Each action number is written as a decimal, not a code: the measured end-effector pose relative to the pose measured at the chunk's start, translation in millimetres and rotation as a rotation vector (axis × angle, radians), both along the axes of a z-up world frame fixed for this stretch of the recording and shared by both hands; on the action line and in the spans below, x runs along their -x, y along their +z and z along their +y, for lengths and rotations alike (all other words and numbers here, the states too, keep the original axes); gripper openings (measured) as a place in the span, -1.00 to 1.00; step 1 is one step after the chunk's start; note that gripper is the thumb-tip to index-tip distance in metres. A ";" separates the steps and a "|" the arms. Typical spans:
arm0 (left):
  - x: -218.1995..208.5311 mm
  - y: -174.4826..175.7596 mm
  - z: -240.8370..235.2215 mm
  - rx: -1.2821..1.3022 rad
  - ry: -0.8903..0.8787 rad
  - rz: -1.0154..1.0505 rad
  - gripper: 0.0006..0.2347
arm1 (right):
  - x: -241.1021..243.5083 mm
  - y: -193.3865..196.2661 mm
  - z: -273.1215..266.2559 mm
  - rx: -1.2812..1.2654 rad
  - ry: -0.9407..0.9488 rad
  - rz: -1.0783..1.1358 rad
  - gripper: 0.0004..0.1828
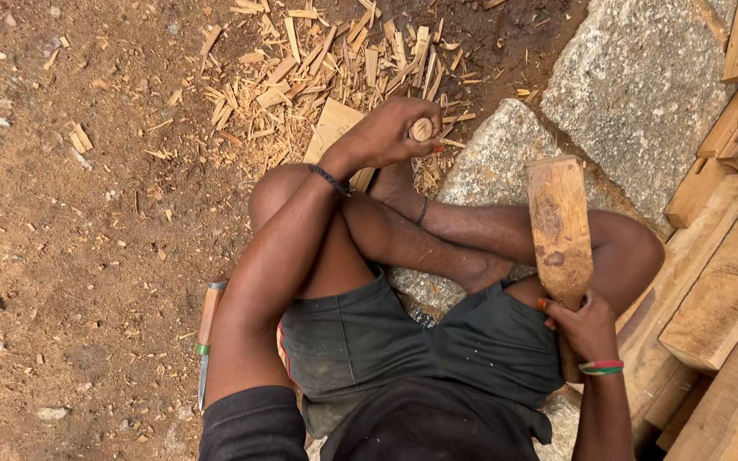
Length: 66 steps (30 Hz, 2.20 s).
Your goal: The person sits cross-legged on the ground and uses a wooden mallet to strike a chisel, carving a small wooden piece held between their feet. The person repeatedly strikes the chisel to shape the wood, occasionally adjusting the piece and the tool.
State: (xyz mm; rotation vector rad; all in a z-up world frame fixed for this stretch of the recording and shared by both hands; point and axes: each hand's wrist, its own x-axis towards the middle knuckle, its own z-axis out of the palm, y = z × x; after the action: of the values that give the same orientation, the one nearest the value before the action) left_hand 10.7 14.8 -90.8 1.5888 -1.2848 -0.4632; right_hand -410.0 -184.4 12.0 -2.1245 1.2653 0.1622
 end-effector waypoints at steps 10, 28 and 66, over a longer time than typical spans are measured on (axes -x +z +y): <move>14.3 14.9 -6.2 0.481 0.204 0.354 -0.84 | 2.6 -10.3 -8.4 -0.039 -0.007 -0.021 -0.65; -19.9 -21.4 -33.7 0.230 0.424 0.054 -0.82 | 0.0 -9.1 -7.9 -0.056 0.034 -0.062 -0.63; -31.8 -9.3 -39.7 0.044 0.299 0.282 -0.72 | -11.7 -2.5 6.4 0.086 0.079 0.060 -0.44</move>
State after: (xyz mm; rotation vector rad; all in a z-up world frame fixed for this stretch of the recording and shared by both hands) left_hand 42.5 -24.8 -100.1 1.5816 -0.8245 -0.4477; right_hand -398.3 -178.0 9.5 -2.2600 1.2430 0.2108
